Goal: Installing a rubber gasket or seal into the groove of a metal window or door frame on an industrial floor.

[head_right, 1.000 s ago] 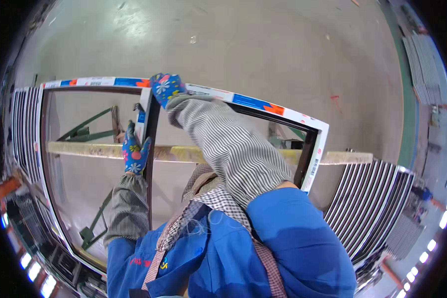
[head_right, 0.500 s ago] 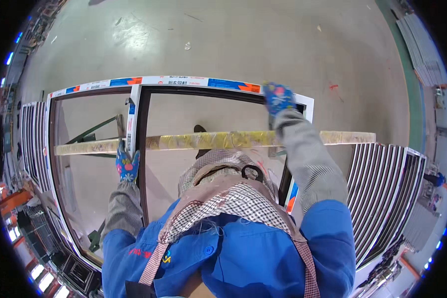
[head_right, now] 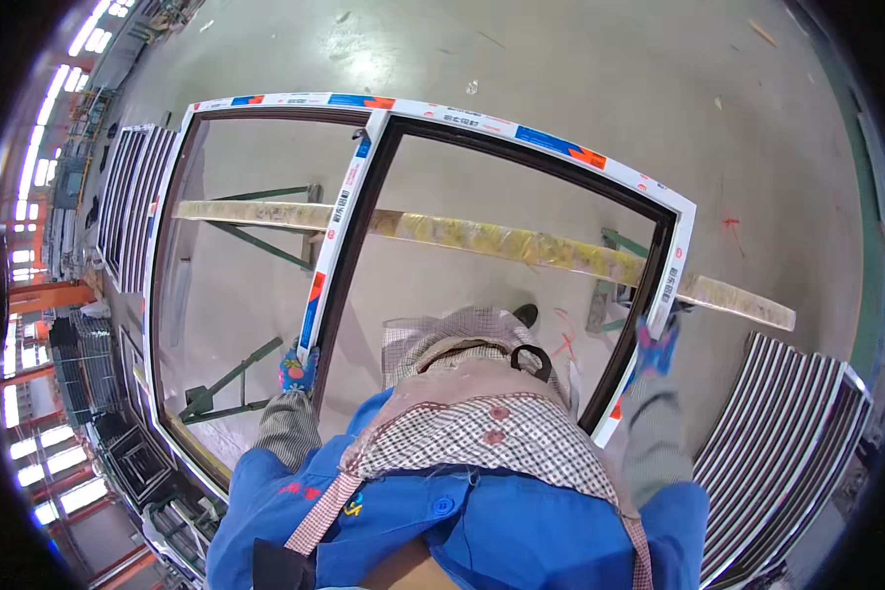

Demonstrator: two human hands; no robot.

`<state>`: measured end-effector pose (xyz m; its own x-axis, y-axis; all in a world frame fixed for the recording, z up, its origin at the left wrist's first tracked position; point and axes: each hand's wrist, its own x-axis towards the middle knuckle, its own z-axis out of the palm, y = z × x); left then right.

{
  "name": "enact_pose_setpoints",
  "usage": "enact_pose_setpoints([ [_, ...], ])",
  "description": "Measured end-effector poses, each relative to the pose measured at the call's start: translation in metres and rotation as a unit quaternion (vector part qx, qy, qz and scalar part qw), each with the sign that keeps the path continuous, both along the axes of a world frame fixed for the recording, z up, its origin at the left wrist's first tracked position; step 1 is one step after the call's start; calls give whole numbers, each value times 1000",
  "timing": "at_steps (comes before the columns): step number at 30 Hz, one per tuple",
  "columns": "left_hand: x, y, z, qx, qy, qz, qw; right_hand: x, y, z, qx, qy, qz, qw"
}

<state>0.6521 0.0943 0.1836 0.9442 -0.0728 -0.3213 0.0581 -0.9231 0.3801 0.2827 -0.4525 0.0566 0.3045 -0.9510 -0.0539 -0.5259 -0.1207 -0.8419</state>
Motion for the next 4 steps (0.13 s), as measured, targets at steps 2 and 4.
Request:
enact_pose_setpoints([
  [2,3,1,3,-26,18,-17,999,-43,81,49,39,252,28,967],
  [4,10,5,0,-43,36,-43,998,-92,162,48,78,247,-19,966],
])
